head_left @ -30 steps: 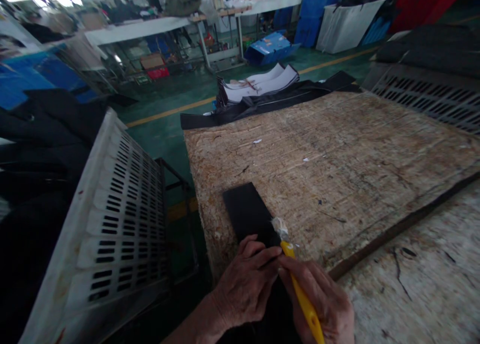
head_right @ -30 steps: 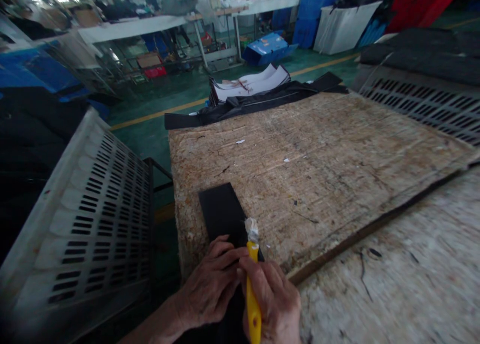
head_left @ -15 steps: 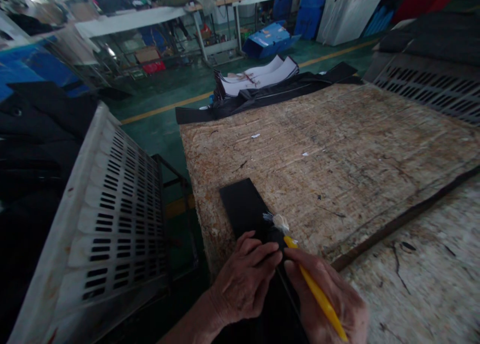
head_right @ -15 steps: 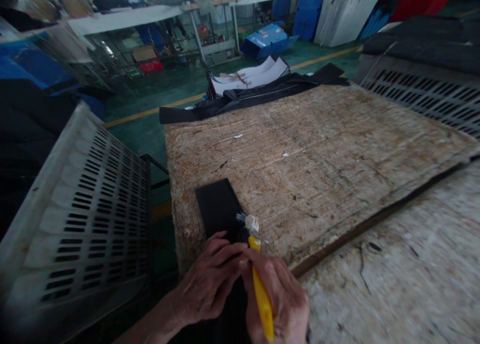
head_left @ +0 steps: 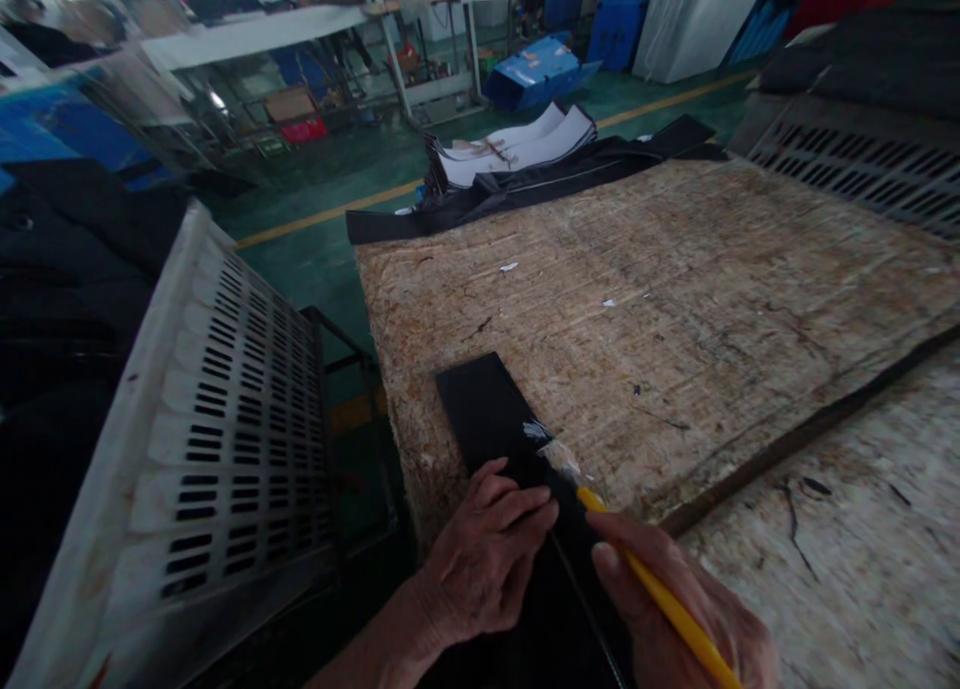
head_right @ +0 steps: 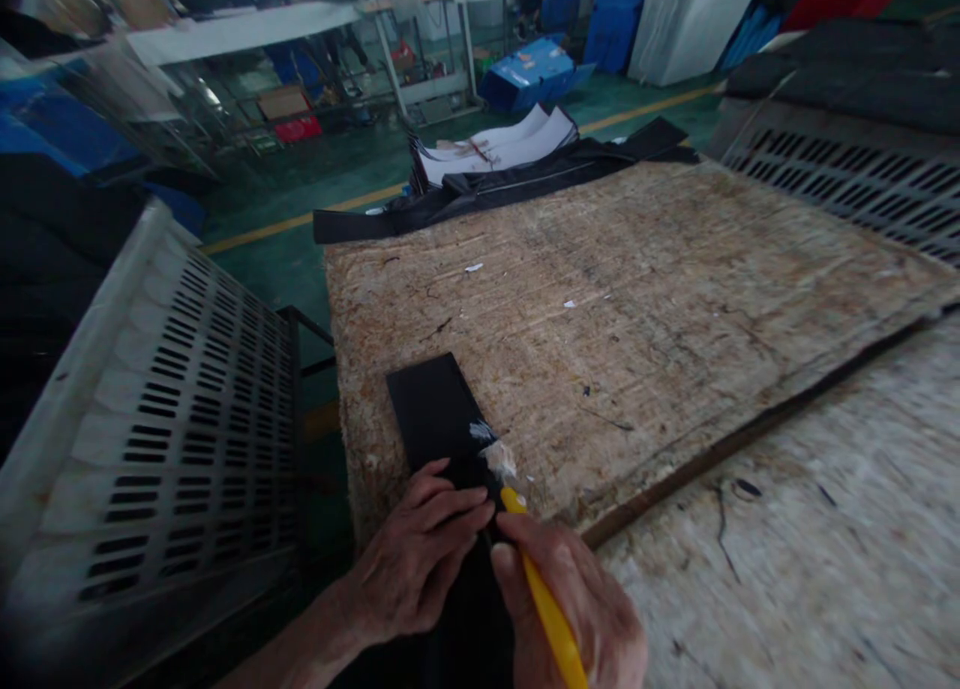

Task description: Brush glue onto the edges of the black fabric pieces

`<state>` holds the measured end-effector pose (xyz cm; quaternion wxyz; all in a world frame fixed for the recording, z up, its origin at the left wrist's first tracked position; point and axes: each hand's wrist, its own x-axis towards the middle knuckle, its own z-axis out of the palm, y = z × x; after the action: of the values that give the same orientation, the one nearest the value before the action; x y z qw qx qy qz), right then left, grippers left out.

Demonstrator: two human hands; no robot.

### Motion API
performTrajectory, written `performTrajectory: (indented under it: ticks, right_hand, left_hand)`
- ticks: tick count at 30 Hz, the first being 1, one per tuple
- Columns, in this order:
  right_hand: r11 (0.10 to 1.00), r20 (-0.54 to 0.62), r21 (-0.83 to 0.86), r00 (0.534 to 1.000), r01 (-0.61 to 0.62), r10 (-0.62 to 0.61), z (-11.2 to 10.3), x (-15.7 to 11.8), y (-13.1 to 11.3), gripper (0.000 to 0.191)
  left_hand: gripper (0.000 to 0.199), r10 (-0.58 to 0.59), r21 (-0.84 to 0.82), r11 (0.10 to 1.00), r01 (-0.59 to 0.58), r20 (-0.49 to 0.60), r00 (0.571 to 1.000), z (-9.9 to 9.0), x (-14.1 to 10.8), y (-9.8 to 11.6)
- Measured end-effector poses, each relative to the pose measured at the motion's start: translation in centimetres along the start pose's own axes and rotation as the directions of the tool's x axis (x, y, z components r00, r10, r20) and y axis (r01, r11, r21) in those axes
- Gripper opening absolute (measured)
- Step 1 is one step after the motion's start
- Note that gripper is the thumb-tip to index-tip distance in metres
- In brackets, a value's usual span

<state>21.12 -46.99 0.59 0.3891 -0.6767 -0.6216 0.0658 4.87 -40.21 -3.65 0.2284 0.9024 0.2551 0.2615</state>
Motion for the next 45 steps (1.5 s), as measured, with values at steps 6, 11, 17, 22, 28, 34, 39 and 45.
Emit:
performTrajectory:
  ticks: [6,11,17,22,28,34,39,45]
  right_hand:
    - [0.964,0.099,0.126,0.964,0.234,-0.247,0.4,2.3,-0.3,0.015]
    - [0.947,0.242,0.212,0.926,0.242,-0.291,-0.1,5.1,0.1,0.016]
    - [0.927,0.293,0.374,0.944,0.033,-0.151,-1.7,7.7,1.3,0.013]
    - [0.822,0.028,0.494,0.950,-0.284,0.311,-1.9,6.4,1.4,0.016]
    - [0.726,0.077,0.568,0.903,-0.388,0.422,0.9,5.1,0.6,0.025]
    - [0.771,0.139,0.464,0.896,-0.436,0.422,0.1,5.6,1.1,0.028]
    - [0.737,0.185,0.473,0.872,-0.483,0.453,0.2,5.7,0.6,0.031]
    - [0.745,0.171,0.441,0.861,-0.501,0.478,-0.2,5.1,0.1,0.030]
  left_hand:
    - [0.035,-0.011,-0.008,1.000,0.011,-0.002,1.000,0.0,-0.1,0.0]
    - [0.033,-0.022,0.005,1.000,0.022,0.025,0.999,0.0,-0.1,0.1]
    - [0.040,-0.024,-0.011,1.000,0.025,0.038,0.999,0.2,-0.2,-0.1]
    - [0.039,-0.021,-0.003,1.000,0.021,0.029,0.999,0.3,-0.3,-0.2]
    - [0.041,-0.024,0.004,1.000,0.024,0.018,1.000,0.1,-0.2,-0.1]
    - [0.041,-0.016,-0.001,1.000,0.016,0.011,1.000,0.1,-0.1,-0.1]
    - [0.039,-0.018,0.004,1.000,0.018,0.009,1.000,0.2,-0.2,-0.1]
    - [0.037,-0.004,0.007,1.000,0.004,-0.011,1.000,0.2,-0.2,-0.2]
